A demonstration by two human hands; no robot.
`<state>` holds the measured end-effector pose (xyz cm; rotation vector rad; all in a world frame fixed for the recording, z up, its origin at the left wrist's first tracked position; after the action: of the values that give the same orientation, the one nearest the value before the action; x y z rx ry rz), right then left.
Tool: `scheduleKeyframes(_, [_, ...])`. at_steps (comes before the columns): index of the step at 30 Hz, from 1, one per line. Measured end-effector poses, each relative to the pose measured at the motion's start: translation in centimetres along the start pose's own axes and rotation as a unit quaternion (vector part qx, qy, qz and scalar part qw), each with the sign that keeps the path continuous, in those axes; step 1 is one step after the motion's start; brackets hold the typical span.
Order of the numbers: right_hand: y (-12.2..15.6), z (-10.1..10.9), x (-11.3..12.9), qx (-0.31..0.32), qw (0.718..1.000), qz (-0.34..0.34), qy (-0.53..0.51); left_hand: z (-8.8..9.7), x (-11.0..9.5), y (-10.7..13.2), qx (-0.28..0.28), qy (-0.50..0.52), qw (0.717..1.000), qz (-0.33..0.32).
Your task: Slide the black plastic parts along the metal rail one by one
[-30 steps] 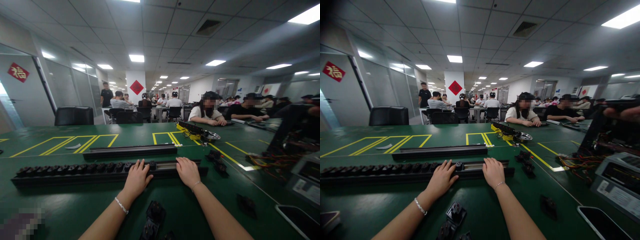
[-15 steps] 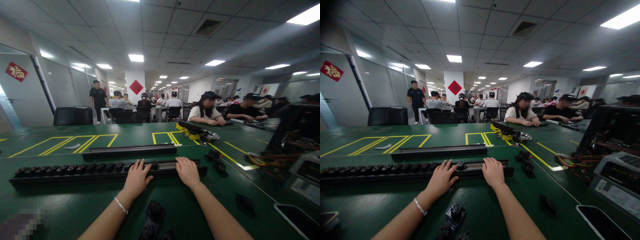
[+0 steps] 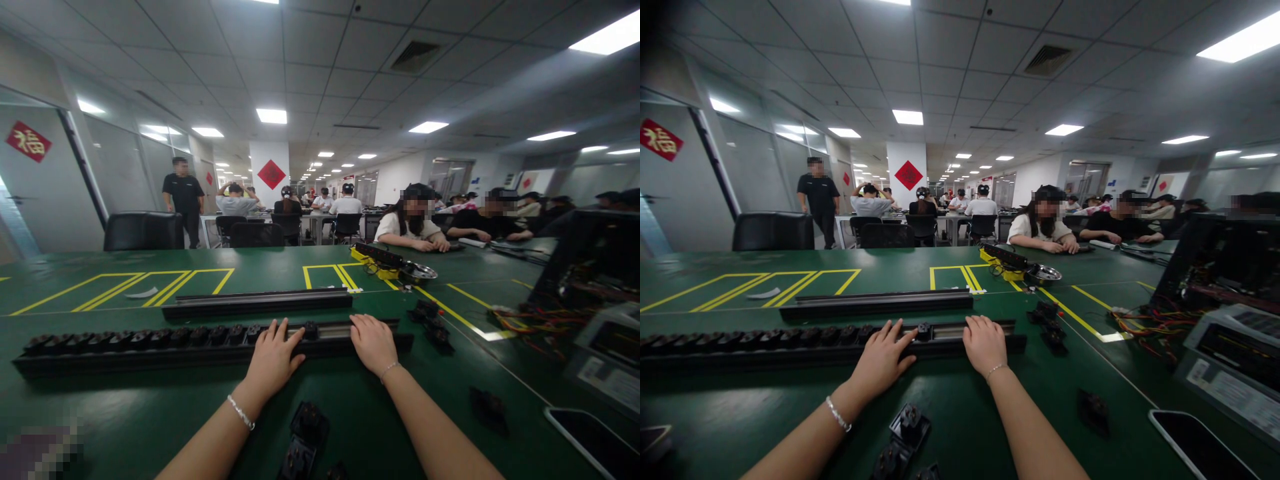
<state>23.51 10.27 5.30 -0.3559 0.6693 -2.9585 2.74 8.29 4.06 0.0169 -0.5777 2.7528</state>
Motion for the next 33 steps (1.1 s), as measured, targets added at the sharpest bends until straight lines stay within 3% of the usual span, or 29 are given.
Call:
scheduleKeyframes(8, [0.1, 0.1, 0.0, -0.007, 1.0, -0.007, -0.023, -0.1, 0.1, 0.0, -0.007, 0.003, 1.0, 0.007])
scheduleKeyframes(13, [0.2, 0.1, 5.0, 0.006, 0.988, 0.069, -0.142, 0.1, -0.1, 0.1, -0.015, -0.002, 1.0, 0.005])
scheduleKeyframes(17, [0.1, -0.8, 7.6, 0.025, 0.984, 0.036, -0.174, 0.0, 0.0, 0.1, -0.013, 0.0, 1.0, 0.007])
scheduleKeyframes(27, [-0.2, -0.7, 8.0, -0.019, 0.988, -0.049, -0.146, -0.2, -0.6, 0.4, -0.015, -0.008, 1.0, 0.0])
scheduleKeyframes(33, [-0.3, -0.9, 8.3, -0.028, 0.988, -0.058, -0.143, 0.0, -0.5, 0.3, -0.023, -0.016, 1.0, 0.002])
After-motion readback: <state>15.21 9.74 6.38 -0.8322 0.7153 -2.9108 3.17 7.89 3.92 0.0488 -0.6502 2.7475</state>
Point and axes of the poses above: each hand's wrist, its own y-axis away from the middle knuckle, its own z-axis out of the back of the hand, x = y × z, the point moved 10 cm from there along -y, towards the middle knuckle, and after that the axes turned 3 degrees about -y, right-handed, at the moved point
